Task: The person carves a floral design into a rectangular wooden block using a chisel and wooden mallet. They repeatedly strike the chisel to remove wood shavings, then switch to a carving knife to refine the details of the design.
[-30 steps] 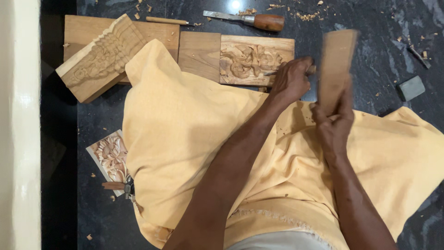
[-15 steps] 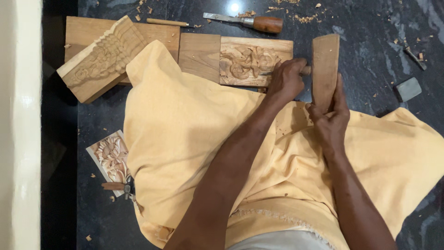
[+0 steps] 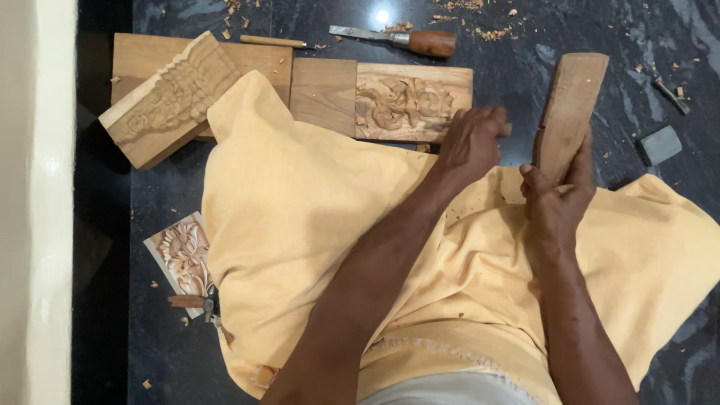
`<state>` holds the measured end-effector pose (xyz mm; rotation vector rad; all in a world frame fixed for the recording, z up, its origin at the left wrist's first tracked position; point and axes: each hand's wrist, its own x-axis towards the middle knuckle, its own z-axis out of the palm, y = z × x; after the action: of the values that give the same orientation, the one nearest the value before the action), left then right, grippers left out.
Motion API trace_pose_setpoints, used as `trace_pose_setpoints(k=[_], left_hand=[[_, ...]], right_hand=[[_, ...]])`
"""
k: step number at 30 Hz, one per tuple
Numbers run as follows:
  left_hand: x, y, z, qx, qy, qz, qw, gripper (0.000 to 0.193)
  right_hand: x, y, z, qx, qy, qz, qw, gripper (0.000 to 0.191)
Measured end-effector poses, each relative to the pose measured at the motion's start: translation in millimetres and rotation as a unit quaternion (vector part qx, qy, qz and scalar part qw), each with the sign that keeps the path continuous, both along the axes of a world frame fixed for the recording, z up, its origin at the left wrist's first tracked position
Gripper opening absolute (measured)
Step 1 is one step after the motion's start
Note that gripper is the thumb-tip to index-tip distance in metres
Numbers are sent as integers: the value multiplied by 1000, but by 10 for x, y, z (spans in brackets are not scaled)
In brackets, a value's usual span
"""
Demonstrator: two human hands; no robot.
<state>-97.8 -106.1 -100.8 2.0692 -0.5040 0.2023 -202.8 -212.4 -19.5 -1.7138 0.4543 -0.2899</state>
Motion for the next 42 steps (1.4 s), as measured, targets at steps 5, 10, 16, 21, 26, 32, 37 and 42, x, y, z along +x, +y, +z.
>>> trace_pose_setpoints(k=[5,10,16,21,26,32,37,42], left_hand=[[57,9,-104,-17,42,13,999,15],[88,-29,-184,-27,53,21,998,15],[100,-6,-222,-47,46,31,997,18],[125,26,-162,-14,80,43,996,18],[10,25,-39,-8,85,-11,996,17],[-133,67,2,-37,38,-45,998,21],[-104,136,0,-65,57,-34,996,16],[-131,124,2,-66,38,-19,997,15]], right_hand=[[-82,36,135,29,-33,10,999,85],[-175,36,105,-27,-42,37,998,84],[-137,34,-121,-119,-25,109,987,88],[-130,98,-177,-107,-32,97,989,86],[-128,129,-34,-77,-19,40,996,86],[-311,57,149,4,-72,33,997,84],[-401,37,140,-52,-65,32,996,85],[-396,54,35,-52,-76,43,995,84]])
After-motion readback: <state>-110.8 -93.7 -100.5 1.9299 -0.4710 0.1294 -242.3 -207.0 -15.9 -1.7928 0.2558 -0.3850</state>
